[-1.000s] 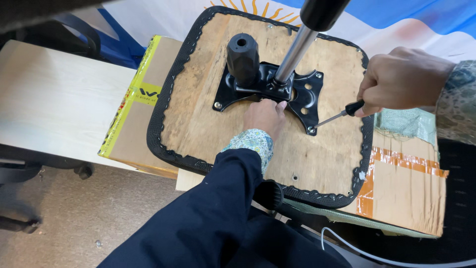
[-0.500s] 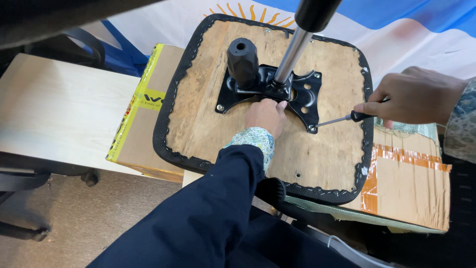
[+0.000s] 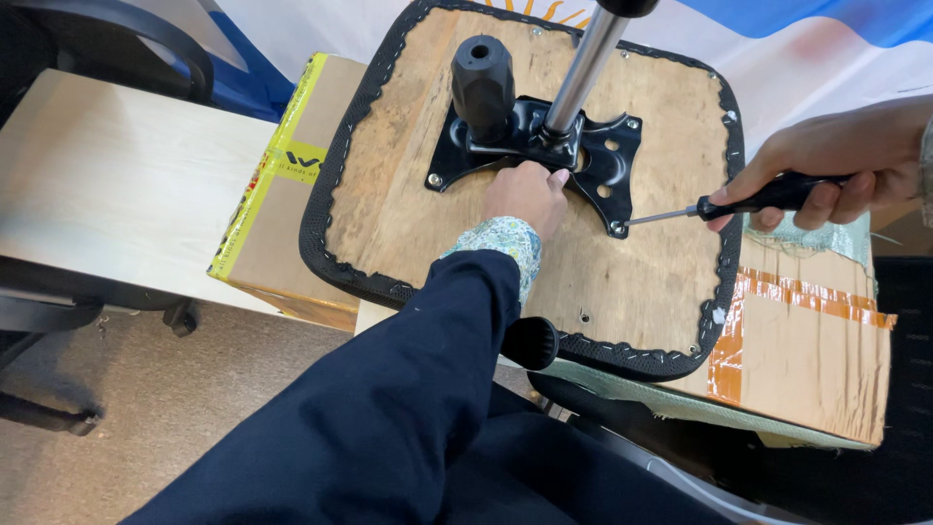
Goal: The person uses a screwdriver to tighten screws on a black metal bracket attached to the underside of a chair seat. They hold the bracket steady with one hand while turning the screwdriver with the other, working on multiple screw holes in sequence.
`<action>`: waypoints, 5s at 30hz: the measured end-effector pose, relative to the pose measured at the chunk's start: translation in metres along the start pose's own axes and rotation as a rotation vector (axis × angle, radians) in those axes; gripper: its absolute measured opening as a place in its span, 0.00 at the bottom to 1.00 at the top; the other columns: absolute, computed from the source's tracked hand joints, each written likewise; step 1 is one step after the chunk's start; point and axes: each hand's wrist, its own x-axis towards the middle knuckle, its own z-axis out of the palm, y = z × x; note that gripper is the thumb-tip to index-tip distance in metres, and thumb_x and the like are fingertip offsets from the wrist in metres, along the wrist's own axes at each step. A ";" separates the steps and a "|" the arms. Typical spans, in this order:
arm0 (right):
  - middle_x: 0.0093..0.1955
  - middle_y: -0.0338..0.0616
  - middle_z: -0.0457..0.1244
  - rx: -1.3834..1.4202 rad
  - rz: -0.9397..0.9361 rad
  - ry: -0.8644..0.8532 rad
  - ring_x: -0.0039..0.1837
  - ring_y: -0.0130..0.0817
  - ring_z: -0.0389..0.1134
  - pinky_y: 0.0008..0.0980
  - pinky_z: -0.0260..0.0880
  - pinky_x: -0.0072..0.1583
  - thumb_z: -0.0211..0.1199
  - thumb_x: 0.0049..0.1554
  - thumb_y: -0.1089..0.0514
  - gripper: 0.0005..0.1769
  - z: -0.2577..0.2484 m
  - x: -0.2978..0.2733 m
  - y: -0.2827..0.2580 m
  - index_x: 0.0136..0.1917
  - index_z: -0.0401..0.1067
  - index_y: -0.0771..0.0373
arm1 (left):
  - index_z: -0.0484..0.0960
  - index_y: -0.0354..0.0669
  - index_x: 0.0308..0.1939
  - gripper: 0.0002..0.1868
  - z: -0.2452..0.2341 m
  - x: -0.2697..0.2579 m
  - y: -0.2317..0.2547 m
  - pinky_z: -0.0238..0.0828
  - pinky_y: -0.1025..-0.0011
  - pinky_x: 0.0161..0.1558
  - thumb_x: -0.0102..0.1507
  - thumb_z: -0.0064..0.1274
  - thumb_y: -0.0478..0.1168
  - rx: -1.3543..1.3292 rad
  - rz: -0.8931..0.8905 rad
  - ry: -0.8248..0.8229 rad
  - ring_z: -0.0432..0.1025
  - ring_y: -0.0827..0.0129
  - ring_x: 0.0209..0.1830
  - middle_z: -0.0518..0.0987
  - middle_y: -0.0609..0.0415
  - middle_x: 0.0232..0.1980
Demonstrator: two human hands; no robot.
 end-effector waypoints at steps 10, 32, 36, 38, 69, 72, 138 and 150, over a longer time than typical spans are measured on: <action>0.34 0.41 0.72 -1.258 -0.416 0.521 0.32 0.30 0.71 0.30 0.75 0.37 0.62 0.61 0.43 0.22 0.029 -0.011 -0.008 0.59 0.80 0.59 | 0.87 0.41 0.37 0.22 0.010 0.004 -0.003 0.74 0.53 0.48 0.67 0.49 0.55 0.066 0.035 0.046 0.79 0.46 0.42 0.84 0.40 0.37; 0.29 0.44 0.55 -0.227 -0.042 0.106 0.23 0.23 0.42 0.24 0.35 0.22 0.62 0.62 0.48 0.20 -0.005 0.008 -0.019 0.52 0.64 0.67 | 0.85 0.39 0.37 0.20 0.011 0.004 -0.002 0.74 0.53 0.48 0.66 0.51 0.53 0.072 0.079 0.085 0.78 0.45 0.42 0.83 0.39 0.38; 0.28 0.44 0.56 -0.413 -0.002 0.129 0.22 0.26 0.43 0.27 0.35 0.24 0.62 0.64 0.51 0.15 -0.012 0.018 -0.023 0.62 0.75 0.54 | 0.86 0.39 0.36 0.19 0.012 0.004 -0.003 0.74 0.52 0.47 0.66 0.51 0.52 0.061 0.108 0.105 0.79 0.44 0.42 0.83 0.38 0.37; 0.28 0.43 0.57 -0.764 -0.136 0.187 0.22 0.30 0.47 0.33 0.44 0.25 0.64 0.64 0.50 0.20 -0.013 0.025 -0.028 0.68 0.77 0.50 | 0.86 0.39 0.36 0.19 0.010 0.002 -0.004 0.74 0.52 0.47 0.65 0.51 0.51 0.053 0.112 0.112 0.78 0.44 0.42 0.83 0.37 0.37; 0.33 0.30 0.71 -1.498 -0.756 0.688 0.30 0.26 0.72 0.29 0.74 0.38 0.53 0.61 0.38 0.20 0.051 -0.064 -0.032 0.46 0.82 0.48 | 0.89 0.43 0.38 0.21 0.005 0.004 -0.001 0.73 0.53 0.48 0.67 0.49 0.54 0.082 0.064 0.040 0.78 0.45 0.42 0.84 0.40 0.37; 0.29 0.32 0.72 -1.038 -1.230 0.806 0.25 0.31 0.69 0.38 0.67 0.29 0.61 0.55 0.38 0.18 0.056 -0.072 -0.018 0.40 0.84 0.49 | 0.89 0.44 0.39 0.21 0.003 0.003 -0.003 0.72 0.53 0.49 0.68 0.48 0.54 0.069 0.042 0.022 0.77 0.45 0.44 0.83 0.39 0.38; 0.32 0.48 0.72 -0.187 -0.759 0.970 0.36 0.41 0.74 0.40 0.75 0.46 0.67 0.56 0.52 0.08 0.078 -0.074 0.040 0.47 0.79 0.57 | 0.89 0.50 0.30 0.22 -0.006 -0.006 0.009 0.74 0.60 0.47 0.67 0.48 0.57 0.094 0.020 -0.006 0.80 0.53 0.37 0.85 0.45 0.32; 0.35 0.49 0.70 -0.291 -0.816 1.115 0.42 0.48 0.73 0.45 0.72 0.48 0.72 0.51 0.43 0.23 0.076 -0.056 0.052 0.48 0.75 0.64 | 0.89 0.47 0.29 0.22 -0.006 -0.007 0.011 0.74 0.60 0.46 0.66 0.48 0.56 0.067 0.030 0.007 0.80 0.54 0.36 0.84 0.44 0.32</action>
